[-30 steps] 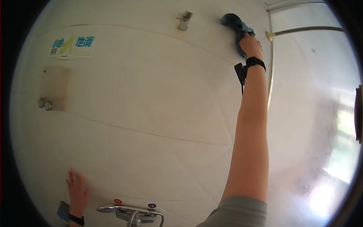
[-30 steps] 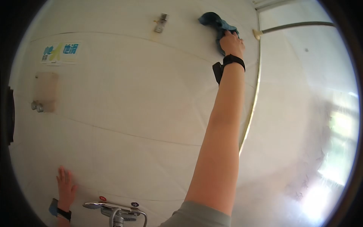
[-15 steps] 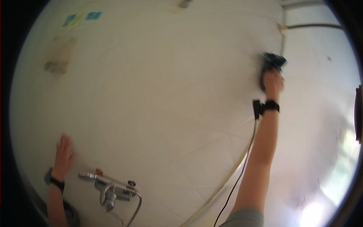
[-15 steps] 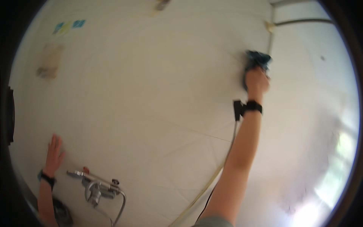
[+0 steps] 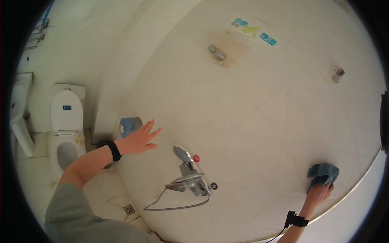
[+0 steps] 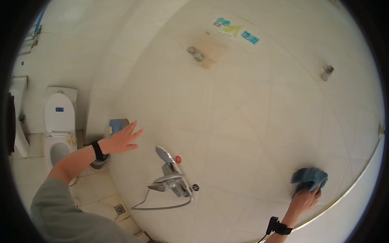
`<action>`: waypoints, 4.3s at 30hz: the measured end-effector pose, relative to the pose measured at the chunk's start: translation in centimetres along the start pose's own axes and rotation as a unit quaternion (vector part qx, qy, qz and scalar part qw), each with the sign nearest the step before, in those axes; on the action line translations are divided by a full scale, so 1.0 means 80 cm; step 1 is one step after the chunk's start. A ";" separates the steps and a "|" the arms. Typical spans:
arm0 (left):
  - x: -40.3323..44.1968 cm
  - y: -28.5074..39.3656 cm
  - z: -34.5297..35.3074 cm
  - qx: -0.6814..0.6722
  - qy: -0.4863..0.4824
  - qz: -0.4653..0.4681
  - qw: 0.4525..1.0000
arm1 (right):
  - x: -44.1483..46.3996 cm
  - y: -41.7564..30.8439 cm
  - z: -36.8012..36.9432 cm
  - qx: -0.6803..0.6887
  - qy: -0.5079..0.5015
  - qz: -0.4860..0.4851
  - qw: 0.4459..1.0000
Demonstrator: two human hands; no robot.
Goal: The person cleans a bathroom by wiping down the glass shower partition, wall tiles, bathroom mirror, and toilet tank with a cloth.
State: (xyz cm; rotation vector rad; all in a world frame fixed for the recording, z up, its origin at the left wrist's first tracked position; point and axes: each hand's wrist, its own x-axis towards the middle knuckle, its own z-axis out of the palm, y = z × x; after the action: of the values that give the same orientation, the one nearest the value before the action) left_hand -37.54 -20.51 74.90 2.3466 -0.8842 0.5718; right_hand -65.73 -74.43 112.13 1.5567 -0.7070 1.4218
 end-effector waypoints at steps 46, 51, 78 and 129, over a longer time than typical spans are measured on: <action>-0.243 -0.278 -0.187 -0.080 -0.003 -0.333 0.939 | 0.274 -0.933 -0.218 0.270 0.131 -0.127 0.945; -0.382 -0.284 -0.168 -0.077 -0.003 -0.455 0.887 | 0.244 -0.949 -0.230 0.252 0.118 -0.146 0.950; -0.465 -0.318 -0.124 -0.050 -0.050 -0.641 0.764 | 0.527 -0.968 -0.205 0.213 0.190 0.031 0.958; -0.570 -0.224 -0.092 -0.092 -0.175 -0.685 0.701 | -0.335 -1.294 -0.304 0.270 -0.041 -0.565 0.779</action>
State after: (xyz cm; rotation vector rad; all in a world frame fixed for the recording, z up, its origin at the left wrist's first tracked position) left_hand -57.92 16.23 48.68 2.1879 0.7710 -0.5818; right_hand 7.69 -10.94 61.14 1.9276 0.6555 0.6025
